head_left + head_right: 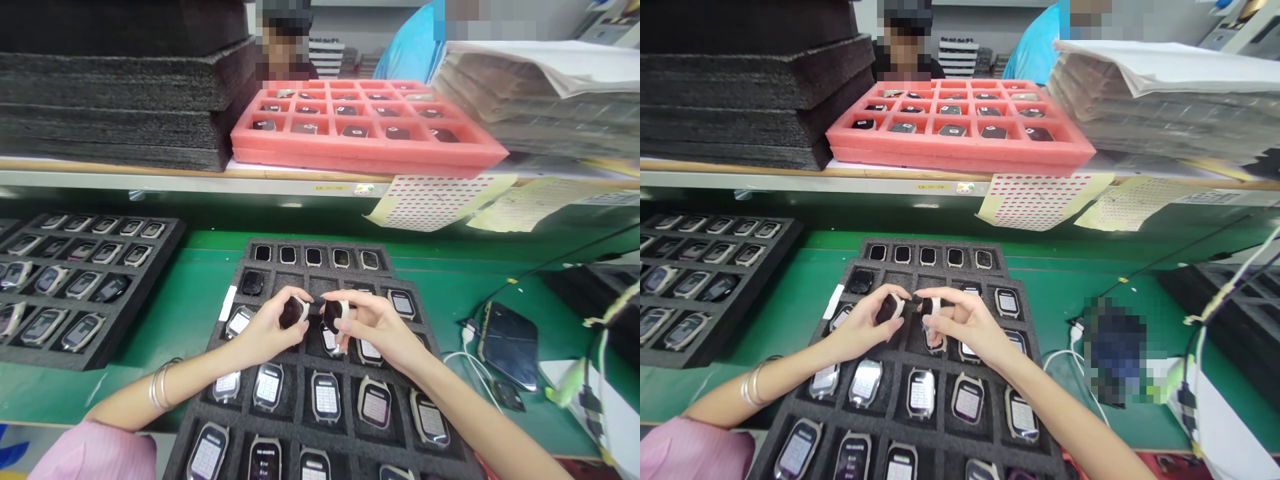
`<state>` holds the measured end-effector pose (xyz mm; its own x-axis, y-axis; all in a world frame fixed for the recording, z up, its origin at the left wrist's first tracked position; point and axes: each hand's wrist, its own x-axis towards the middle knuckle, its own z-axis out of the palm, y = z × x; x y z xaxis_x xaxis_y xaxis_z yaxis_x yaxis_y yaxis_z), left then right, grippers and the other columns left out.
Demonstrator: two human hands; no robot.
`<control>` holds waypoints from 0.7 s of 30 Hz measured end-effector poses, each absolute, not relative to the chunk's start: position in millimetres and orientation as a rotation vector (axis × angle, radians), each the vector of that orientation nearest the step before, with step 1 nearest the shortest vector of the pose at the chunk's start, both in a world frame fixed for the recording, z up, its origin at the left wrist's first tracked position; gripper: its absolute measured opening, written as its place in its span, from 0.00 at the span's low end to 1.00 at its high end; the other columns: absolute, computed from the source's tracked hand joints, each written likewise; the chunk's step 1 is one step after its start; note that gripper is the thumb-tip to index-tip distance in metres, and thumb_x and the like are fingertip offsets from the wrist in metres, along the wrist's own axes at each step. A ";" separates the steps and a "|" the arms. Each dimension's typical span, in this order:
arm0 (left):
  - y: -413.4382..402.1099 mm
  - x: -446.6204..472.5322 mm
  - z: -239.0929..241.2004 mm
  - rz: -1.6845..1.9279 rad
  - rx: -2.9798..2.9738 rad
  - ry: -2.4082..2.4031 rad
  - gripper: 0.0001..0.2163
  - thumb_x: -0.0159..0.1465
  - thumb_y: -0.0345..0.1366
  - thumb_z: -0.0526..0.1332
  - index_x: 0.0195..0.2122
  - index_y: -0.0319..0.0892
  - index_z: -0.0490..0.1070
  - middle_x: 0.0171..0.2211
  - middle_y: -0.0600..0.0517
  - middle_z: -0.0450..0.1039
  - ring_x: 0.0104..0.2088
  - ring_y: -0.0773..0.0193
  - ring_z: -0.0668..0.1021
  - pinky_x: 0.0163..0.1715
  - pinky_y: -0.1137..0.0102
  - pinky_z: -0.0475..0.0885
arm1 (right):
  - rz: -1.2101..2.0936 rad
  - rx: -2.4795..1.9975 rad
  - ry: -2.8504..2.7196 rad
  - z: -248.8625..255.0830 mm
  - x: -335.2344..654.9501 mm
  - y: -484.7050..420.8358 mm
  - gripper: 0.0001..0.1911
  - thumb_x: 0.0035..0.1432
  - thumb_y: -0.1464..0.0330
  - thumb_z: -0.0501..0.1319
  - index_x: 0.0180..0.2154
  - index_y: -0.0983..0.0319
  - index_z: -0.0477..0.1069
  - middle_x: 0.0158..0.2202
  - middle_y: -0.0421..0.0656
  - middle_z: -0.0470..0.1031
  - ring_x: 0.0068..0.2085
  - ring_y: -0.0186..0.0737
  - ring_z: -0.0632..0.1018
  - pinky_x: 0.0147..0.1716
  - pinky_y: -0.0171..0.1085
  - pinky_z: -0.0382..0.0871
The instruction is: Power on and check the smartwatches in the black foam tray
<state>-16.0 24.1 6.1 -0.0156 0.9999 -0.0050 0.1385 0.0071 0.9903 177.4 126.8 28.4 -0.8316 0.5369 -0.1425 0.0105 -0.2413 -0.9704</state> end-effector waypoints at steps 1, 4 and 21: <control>24.3 -15.9 6.3 1.155 1.281 1.321 0.14 0.61 0.30 0.59 0.48 0.43 0.63 0.37 0.54 0.64 0.27 0.70 0.66 0.25 0.75 0.65 | 2.139 -0.651 -1.681 27.7 177.6 126.8 0.20 0.56 0.68 0.67 0.51 0.63 0.70 0.23 0.41 0.77 0.23 0.35 0.78 0.25 0.32 0.73; 25.1 -14.6 5.9 1.175 1.210 1.298 0.16 0.62 0.34 0.59 0.51 0.45 0.61 0.38 0.54 0.64 0.23 0.72 0.65 0.20 0.76 0.64 | 2.157 -0.642 -1.717 25.1 177.9 127.4 0.25 0.58 0.67 0.66 0.56 0.63 0.66 0.25 0.41 0.77 0.23 0.33 0.76 0.24 0.31 0.72; 24.3 -15.2 8.0 1.169 1.317 1.298 0.15 0.60 0.29 0.58 0.49 0.43 0.63 0.37 0.54 0.66 0.29 0.68 0.69 0.31 0.72 0.64 | 2.185 -0.626 -1.727 30.0 179.3 127.1 0.28 0.59 0.66 0.65 0.59 0.64 0.64 0.25 0.40 0.77 0.24 0.33 0.77 0.26 0.31 0.73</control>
<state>-15.2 24.3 8.0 -0.0063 0.9997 0.0242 0.1280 -0.0232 0.9915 179.3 127.1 30.0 -0.8649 0.4763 -0.1582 0.0438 -0.2422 -0.9692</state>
